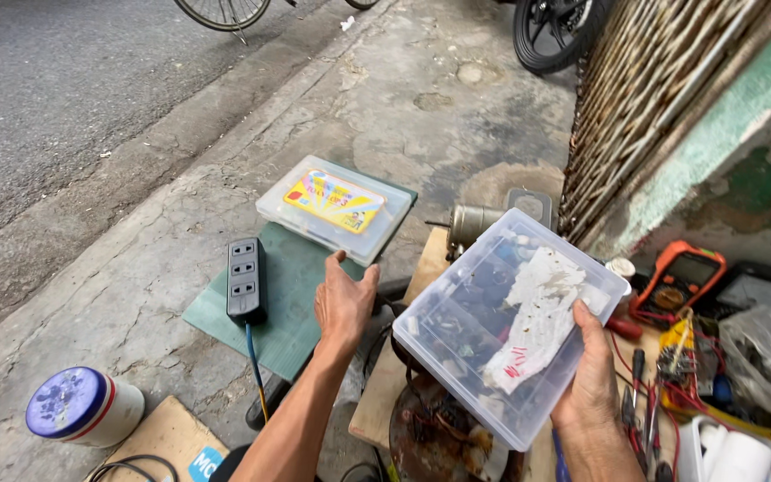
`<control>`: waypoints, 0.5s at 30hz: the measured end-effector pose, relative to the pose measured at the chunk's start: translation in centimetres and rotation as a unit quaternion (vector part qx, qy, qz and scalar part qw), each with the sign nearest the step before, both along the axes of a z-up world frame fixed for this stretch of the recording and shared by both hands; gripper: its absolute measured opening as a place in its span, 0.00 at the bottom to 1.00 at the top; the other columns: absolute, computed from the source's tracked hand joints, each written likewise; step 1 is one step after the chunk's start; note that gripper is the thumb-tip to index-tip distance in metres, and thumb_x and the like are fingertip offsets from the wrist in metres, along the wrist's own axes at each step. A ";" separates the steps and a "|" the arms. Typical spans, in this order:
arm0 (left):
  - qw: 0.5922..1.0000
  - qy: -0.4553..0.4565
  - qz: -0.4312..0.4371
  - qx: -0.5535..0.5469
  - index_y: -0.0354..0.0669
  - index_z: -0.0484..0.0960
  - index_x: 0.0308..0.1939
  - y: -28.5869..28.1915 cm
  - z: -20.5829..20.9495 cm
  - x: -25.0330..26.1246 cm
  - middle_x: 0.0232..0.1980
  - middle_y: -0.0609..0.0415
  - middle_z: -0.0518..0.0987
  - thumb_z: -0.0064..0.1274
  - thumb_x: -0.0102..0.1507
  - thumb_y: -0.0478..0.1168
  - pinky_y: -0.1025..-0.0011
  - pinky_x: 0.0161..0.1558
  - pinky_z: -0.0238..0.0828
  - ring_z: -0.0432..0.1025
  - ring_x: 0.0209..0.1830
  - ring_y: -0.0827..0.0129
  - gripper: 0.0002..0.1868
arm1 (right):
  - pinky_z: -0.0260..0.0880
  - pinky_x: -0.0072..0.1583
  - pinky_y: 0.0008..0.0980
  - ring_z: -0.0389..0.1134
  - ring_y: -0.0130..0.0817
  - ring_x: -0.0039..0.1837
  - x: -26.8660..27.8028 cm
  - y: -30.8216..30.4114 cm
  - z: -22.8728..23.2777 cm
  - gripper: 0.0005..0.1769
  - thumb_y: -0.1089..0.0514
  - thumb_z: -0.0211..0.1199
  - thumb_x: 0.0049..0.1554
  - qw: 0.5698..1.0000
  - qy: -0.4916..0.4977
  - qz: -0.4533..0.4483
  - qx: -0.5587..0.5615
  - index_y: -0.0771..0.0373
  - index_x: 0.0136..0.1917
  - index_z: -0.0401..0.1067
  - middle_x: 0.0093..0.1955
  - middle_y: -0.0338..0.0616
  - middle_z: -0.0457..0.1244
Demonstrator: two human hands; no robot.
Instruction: The person opens a plastic storage box and sorts through small electronic components, picking up and inspecting several items before placing them back. The person then closes the box and moves it to a nearby table.
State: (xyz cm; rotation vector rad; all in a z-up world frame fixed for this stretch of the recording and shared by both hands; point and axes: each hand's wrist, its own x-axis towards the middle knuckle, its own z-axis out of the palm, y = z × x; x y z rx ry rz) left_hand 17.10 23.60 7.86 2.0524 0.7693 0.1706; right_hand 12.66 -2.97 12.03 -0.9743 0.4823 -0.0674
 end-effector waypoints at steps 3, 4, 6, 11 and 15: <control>0.987 -0.047 0.087 -0.125 0.47 0.70 0.65 1.7 1.7 1.6 0.43 0.54 0.82 0.45 0.66 0.59 0.57 0.49 0.71 0.76 0.46 0.62 0.29 | 0.69 0.66 0.46 0.68 0.40 0.64 2.5 2.0 0.8 0.29 0.46 0.57 0.56 1.000 -0.003 -0.006 0.008 0.51 0.70 0.68 0.65 0.41 0.67; 0.987 -0.046 0.091 -0.125 0.47 0.70 0.65 2.5 1.5 2.3 0.43 0.54 0.82 0.45 0.66 0.59 0.57 0.49 0.71 0.76 0.46 0.62 0.29 | 0.69 0.66 0.46 0.68 0.40 0.64 3.2 2.7 1.1 0.29 0.46 0.57 0.56 1.000 -0.001 -0.002 0.008 0.51 0.70 0.68 0.65 0.41 0.67; 0.967 -0.038 0.159 -0.193 0.46 0.77 0.60 4.3 1.4 3.9 0.53 0.54 0.82 0.43 0.69 0.49 0.67 0.47 0.71 0.73 0.49 0.69 0.20 | 0.70 0.68 0.35 0.69 0.33 0.65 4.7 4.3 1.6 0.28 0.49 0.58 0.55 1.000 -0.006 -0.016 0.008 0.51 0.69 0.70 0.66 0.38 0.68; 0.851 -0.145 0.152 -0.482 0.32 0.71 0.58 8.4 -1.6 5.3 0.33 0.55 0.67 0.35 0.65 0.29 0.76 0.27 0.59 0.60 0.27 0.73 0.19 | 0.70 0.68 0.38 0.69 0.33 0.64 6.6 6.4 1.9 0.30 0.50 0.60 0.51 1.000 0.005 0.014 0.012 0.48 0.69 0.70 0.65 0.36 0.68; 0.836 -0.154 0.092 -0.518 0.23 0.72 0.64 8.9 -2.4 3.9 0.62 0.27 0.78 0.38 0.65 0.23 0.67 0.56 0.81 0.78 0.58 0.48 0.23 | 0.68 0.69 0.44 0.67 0.35 0.67 6.5 6.6 4.1 0.32 0.48 0.56 0.53 0.997 0.036 0.059 -0.034 0.48 0.72 0.67 0.68 0.37 0.67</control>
